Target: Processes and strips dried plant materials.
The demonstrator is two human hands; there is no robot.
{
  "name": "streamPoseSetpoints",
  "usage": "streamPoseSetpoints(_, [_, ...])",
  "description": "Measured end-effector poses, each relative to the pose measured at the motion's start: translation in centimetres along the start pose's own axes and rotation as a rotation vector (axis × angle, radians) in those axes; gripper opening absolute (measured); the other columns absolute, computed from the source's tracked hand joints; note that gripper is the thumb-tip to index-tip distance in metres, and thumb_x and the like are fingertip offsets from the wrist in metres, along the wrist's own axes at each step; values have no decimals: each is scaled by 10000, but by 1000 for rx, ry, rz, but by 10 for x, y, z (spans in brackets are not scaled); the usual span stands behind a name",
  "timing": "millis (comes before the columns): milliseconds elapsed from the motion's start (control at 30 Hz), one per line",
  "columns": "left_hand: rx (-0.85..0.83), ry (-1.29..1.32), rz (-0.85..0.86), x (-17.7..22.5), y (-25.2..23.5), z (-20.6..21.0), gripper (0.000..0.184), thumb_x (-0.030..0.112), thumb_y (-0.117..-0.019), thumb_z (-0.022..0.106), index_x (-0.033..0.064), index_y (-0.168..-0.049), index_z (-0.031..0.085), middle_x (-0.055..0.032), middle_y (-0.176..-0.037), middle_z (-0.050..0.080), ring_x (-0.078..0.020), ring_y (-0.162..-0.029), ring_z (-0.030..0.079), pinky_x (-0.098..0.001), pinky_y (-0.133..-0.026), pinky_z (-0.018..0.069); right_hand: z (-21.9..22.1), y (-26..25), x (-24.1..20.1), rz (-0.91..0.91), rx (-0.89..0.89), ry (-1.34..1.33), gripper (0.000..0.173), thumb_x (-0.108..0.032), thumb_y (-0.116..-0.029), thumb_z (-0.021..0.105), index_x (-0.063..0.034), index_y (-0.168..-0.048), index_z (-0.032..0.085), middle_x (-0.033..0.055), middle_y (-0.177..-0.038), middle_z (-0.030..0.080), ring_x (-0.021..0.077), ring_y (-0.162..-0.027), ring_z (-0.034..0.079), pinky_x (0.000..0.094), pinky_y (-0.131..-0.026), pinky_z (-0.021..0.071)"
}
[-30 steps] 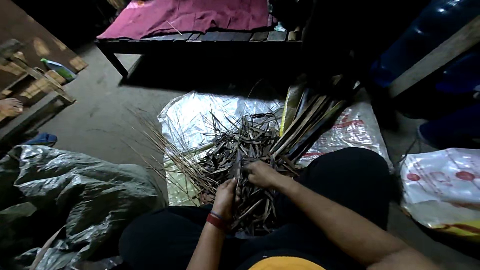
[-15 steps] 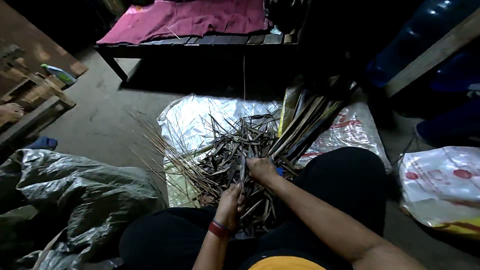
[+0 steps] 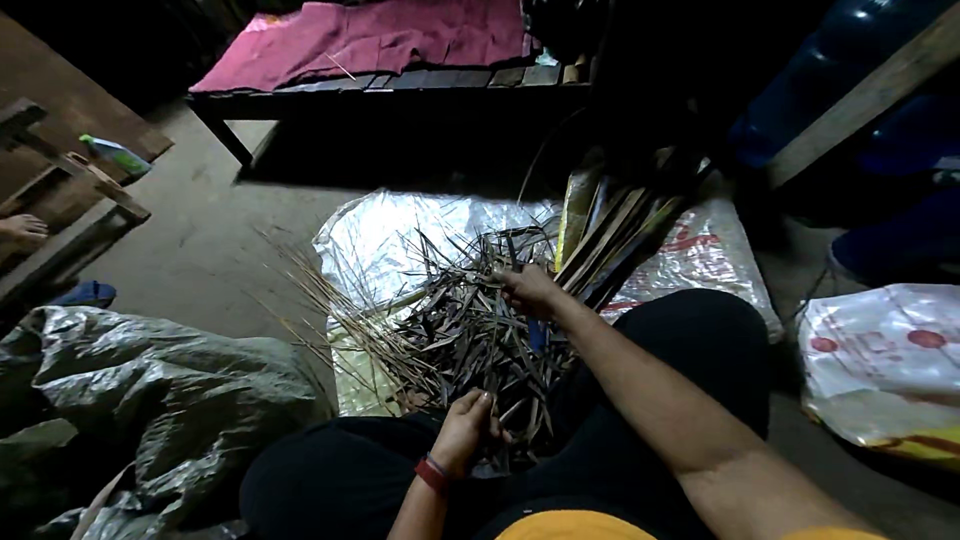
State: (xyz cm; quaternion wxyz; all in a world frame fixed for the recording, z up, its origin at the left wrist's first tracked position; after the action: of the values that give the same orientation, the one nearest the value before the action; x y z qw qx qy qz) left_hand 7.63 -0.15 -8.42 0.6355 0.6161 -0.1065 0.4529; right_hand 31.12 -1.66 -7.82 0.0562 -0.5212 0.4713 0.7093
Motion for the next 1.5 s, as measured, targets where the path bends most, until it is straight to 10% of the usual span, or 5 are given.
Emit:
streamPoseSetpoints(200, [127, -479, 341, 66, -22, -11, 291, 118, -1069, 487, -57, -1249, 635, -130, -1085, 684, -117, -902, 646, -318, -845, 540, 37, 46, -63, -399, -58, 372, 263, -163, -1096, 507, 32, -1069, 681, 65, -780, 605, 97, -621, 518, 286, -616, 475])
streamPoseSetpoints(367, [309, -574, 610, 143, -19, -9, 200, 81, -1017, 591, -32, -1110, 726, -107, -1017, 716, -68, -881, 645, -261, -836, 519, 57, 82, -93, -655, -14, 573, 277, -193, -1080, 547, 34, -1057, 705, 160, -857, 663, 254, -750, 620, 458, -730, 520])
streamPoseSetpoints(567, [439, -391, 678, 148, -24, -44, 170, 42, -1021, 575, -54, -1072, 705, -60, -871, 702, -42, -721, 650, -244, -729, 567, 39, 69, -8, -89, -123, 569, 493, -342, -1115, 456, 38, -1428, 478, 284, -1236, 614, 369, -1050, 644, 537, -939, 510])
streamPoseSetpoints(1133, [594, -402, 919, 133, -17, -57, 141, 10, -958, 626, -71, -986, 738, -99, -867, 723, -33, -737, 664, -212, -734, 564, 102, 95, 9, -32, -144, 926, 367, -150, -1120, 369, 47, -1383, 532, 270, -1285, 636, 382, -1237, 629, 513, -1046, 490])
streamPoseSetpoints(1500, [586, -279, 1018, 178, 17, -99, 129, 17, -997, 587, -58, -1038, 684, -2, -815, 702, -38, -677, 675, -237, -671, 604, 71, 55, 100, 294, -233, 1029, 365, -133, -1046, 509, 92, -1323, 583, 288, -1399, 576, 411, -1329, 561, 583, -1080, 456])
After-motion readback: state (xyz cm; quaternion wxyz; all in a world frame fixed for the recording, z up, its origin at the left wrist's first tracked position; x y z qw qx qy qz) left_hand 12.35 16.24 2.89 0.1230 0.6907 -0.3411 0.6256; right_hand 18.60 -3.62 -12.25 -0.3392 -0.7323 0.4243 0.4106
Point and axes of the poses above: each hand's wrist, its own y-axis away from the middle knuckle, its own z-axis out of the palm, x = y × z, the point moved 9 cm from there along -y, towards the middle knuckle
